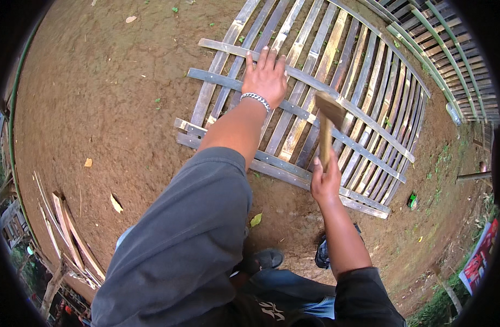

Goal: The person uses a hammer to drive nails into a wooden lattice structure lying on the ground. They repeatedly pick up nails from a black plastic bag and secure the wooden slats together.

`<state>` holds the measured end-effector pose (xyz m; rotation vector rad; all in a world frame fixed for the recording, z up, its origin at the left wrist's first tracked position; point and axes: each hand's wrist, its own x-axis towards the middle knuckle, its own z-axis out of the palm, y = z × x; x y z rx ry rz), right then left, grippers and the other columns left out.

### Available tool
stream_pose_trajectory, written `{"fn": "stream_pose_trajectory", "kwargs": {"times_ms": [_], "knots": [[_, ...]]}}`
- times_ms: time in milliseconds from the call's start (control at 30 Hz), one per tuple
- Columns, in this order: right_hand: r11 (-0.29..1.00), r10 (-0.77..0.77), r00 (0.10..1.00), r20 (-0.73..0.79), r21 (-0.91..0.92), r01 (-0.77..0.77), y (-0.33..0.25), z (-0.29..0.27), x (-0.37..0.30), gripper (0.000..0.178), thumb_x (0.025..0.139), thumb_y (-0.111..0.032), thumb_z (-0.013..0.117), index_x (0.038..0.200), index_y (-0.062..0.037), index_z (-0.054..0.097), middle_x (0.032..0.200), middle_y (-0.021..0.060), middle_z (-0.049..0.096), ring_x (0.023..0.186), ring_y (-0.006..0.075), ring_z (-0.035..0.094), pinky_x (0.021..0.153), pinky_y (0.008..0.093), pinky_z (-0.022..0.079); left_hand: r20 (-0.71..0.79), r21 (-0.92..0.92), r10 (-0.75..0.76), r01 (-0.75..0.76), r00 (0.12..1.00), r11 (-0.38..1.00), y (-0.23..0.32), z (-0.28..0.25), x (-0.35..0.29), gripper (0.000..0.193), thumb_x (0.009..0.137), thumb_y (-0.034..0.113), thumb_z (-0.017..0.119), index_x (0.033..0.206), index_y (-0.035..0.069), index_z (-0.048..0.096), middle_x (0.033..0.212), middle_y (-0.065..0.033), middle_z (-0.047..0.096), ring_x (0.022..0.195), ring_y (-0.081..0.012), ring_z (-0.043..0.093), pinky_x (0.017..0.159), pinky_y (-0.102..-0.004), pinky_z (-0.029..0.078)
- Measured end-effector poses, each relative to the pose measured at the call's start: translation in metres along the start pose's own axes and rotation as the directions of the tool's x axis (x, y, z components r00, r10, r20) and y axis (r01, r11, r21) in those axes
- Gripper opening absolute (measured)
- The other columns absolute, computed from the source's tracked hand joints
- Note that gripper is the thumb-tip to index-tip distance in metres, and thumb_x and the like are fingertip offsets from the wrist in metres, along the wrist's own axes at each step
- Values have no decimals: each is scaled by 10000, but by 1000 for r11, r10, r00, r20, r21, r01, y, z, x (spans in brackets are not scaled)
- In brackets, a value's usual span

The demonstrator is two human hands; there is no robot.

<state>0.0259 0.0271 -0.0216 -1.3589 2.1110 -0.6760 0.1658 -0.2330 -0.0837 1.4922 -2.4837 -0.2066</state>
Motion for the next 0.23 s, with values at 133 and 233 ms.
{"fn": "stream_pose_trajectory", "kwargs": {"times_ms": [133, 233], "knots": [[986, -159, 987, -16, -57, 157, -20, 0, 5, 525, 981, -75, 595, 1477, -22, 431, 1350, 303, 585, 1162, 438, 654, 1018, 464, 530, 39, 21, -5, 4, 999, 1000, -2, -5, -1, 486, 1028, 305, 440, 1481, 131, 474, 1567, -120, 426, 1514, -294, 295, 1239, -592, 165], [982, 188, 949, 254, -63, -178, -2, 2, 17, 725, 1001, -114, 593, 1626, -153, 228, 1456, 317, 499, 1340, 381, 543, 1128, 470, 431, 43, 0, -14, 14, 999, 1000, -2, 3, 1, 496, 1024, 316, 451, 1483, 128, 470, 1569, -121, 423, 1525, -301, 274, 1247, -589, 146]]}}
